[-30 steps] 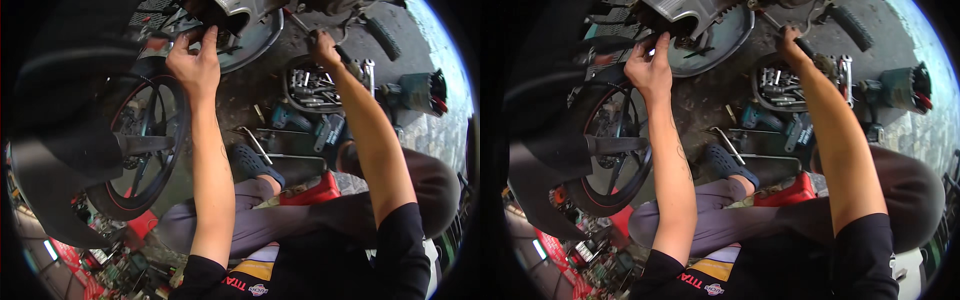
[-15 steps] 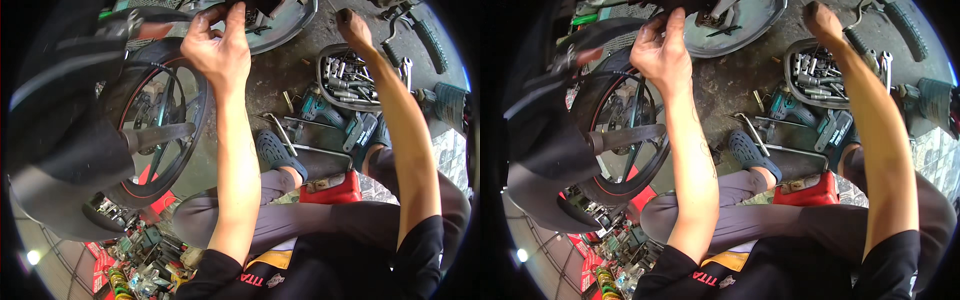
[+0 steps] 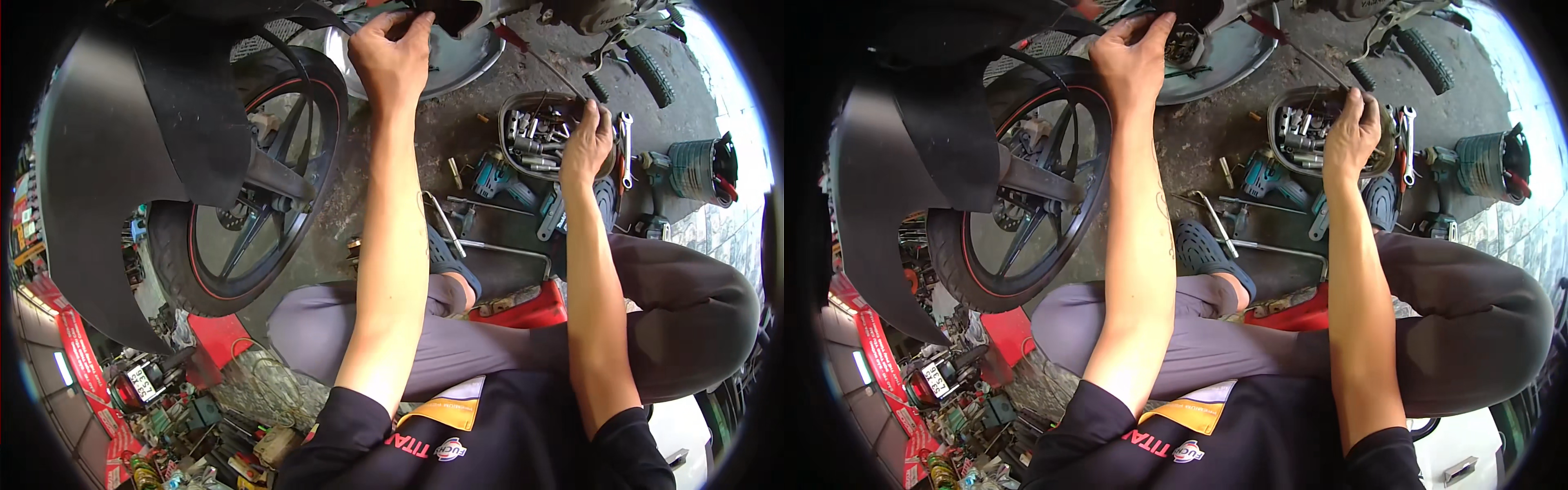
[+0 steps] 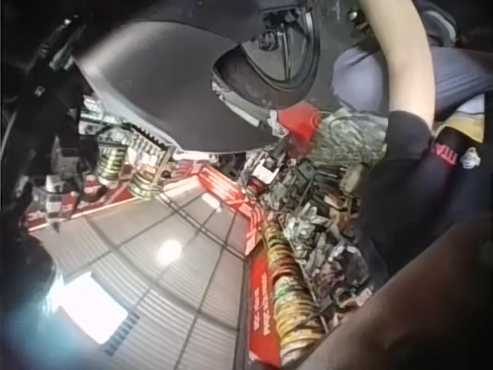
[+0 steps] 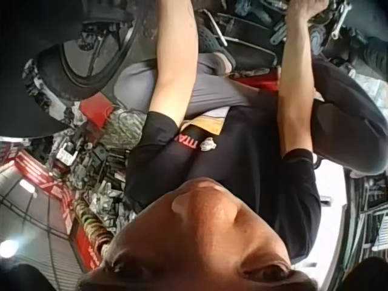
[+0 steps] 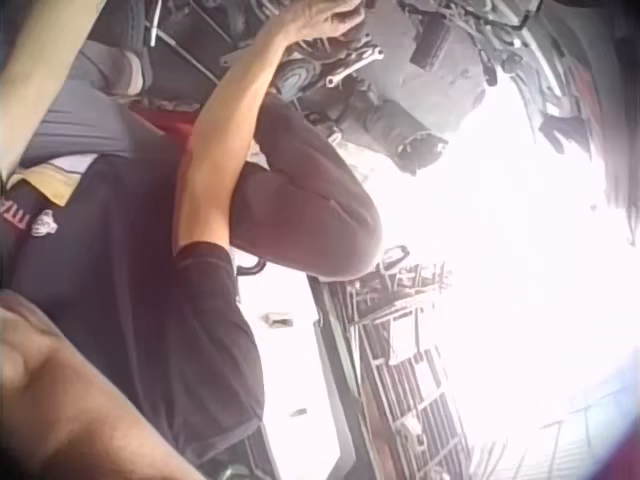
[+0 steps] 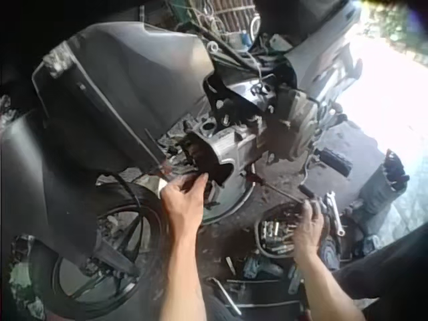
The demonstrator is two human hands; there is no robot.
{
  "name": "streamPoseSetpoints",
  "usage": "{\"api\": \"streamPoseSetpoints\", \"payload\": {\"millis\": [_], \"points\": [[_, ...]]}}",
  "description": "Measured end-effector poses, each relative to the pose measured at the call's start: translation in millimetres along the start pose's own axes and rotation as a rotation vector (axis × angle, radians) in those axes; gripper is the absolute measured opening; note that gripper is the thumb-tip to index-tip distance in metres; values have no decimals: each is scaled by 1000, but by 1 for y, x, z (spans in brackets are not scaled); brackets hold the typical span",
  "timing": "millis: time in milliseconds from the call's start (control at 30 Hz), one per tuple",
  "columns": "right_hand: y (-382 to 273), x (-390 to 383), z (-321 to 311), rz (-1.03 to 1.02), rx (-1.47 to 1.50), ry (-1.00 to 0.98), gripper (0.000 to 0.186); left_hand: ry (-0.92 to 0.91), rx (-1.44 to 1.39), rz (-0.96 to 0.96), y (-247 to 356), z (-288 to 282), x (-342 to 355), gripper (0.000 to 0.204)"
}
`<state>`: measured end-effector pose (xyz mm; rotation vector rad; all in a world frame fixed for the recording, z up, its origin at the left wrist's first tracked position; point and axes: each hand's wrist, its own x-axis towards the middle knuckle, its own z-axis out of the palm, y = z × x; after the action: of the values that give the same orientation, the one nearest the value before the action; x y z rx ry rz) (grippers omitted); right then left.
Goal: The recorder is repairing the internal mechanical components of a motorcycle, removing and inspecting parts from the engine or transmission area.
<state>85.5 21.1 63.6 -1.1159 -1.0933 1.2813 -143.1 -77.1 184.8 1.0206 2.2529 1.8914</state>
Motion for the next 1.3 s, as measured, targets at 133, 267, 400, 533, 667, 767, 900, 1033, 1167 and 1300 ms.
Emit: {"api": "streamPoseSetpoints", "payload": {"millis": [133,267,400,533,667,767,900,1033,1167,1300], "points": [[1,-5,8,-88,51,-78,28,3,39,24,3,1,0,23],[-5,-3,2,-2,81,-188,26,69,343,90,5,3,-4,25],[-13,-11,0,250,291,-92,27,137,248,222,1,8,-2,25],[-3,-59,14,901,131,-257,30,133,265,224,-3,10,-2,27],[9,-108,18,1312,38,-605,29,193,263,264,-2,16,-4,26],[2,-111,21,1333,327,-546,27,103,272,139,0,13,-6,27],[-9,-120,38,1417,242,-841,20,145,225,231,-4,11,-2,26],[-7,-138,35,1248,234,-662,30,123,194,169,-7,10,-2,26],[-4,-142,32,1325,-86,-700,31,30,231,214,-3,0,4,25],[-9,-139,43,937,77,-904,25,27,190,116,2,1,0,29]]}}
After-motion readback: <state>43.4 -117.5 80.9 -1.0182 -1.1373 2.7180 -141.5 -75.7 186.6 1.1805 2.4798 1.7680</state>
